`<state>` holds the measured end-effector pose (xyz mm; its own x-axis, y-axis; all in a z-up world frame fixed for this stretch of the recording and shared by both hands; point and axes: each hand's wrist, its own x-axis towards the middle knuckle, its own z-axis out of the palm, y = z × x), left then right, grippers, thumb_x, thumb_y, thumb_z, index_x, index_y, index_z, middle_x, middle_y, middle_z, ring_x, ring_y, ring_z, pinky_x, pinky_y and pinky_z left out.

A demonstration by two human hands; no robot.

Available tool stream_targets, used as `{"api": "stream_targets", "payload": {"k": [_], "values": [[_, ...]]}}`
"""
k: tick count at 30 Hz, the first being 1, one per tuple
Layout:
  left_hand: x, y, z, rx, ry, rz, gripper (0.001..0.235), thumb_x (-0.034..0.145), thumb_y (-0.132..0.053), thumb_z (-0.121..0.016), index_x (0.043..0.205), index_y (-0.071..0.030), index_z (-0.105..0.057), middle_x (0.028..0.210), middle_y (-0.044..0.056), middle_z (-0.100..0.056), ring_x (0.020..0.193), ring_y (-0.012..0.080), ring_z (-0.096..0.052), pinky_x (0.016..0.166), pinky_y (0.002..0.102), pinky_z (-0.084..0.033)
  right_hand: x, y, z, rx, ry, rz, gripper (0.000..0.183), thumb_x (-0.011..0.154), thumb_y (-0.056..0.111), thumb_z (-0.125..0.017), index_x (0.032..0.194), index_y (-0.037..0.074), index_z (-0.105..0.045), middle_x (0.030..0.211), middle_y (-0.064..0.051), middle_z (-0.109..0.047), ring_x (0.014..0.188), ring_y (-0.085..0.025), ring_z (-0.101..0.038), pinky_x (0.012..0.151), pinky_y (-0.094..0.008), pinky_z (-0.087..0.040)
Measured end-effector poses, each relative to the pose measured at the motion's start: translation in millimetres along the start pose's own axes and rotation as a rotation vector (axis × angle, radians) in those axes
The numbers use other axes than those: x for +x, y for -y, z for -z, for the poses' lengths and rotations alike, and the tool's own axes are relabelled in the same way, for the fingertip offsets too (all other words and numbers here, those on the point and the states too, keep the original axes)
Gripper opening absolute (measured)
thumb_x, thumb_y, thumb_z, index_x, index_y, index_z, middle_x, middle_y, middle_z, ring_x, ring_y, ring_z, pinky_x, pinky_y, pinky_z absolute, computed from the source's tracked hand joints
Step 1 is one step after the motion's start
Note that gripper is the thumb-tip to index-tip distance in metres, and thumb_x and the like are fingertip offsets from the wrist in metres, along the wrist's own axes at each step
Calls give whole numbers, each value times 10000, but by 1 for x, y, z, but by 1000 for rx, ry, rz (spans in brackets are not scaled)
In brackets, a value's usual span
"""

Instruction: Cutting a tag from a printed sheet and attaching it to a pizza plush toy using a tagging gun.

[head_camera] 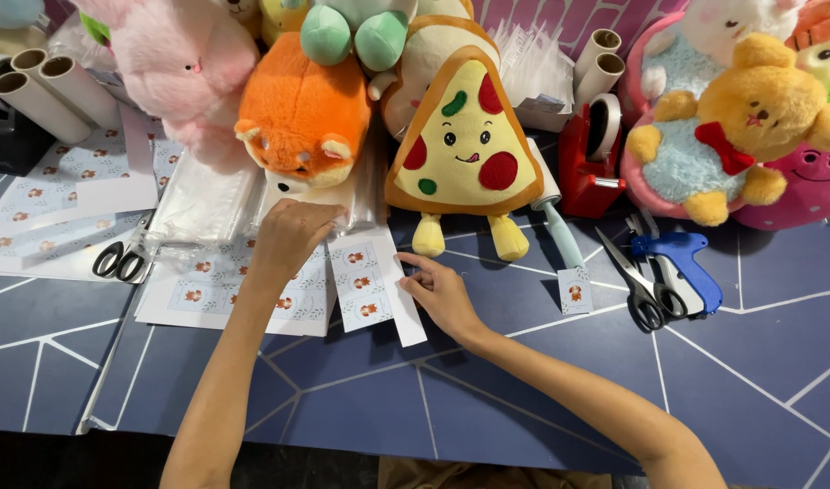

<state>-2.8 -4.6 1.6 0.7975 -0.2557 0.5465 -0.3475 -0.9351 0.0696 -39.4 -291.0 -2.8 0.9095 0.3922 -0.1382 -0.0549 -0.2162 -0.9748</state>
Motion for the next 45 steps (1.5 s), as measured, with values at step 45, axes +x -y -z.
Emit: {"api": "stream_targets", "payload": {"k": [45], "values": [[31,-27,-12,30,-98,-156,84,892,-226,-767,931,-257,-700,828,-121,-680,827,69,-671,737,214,-479,-29,-4,36,244,83,-77,387,950,83,-622,1335,51,-646,862,-121,-703,729,-173,-709,640,-280,-636]]}}
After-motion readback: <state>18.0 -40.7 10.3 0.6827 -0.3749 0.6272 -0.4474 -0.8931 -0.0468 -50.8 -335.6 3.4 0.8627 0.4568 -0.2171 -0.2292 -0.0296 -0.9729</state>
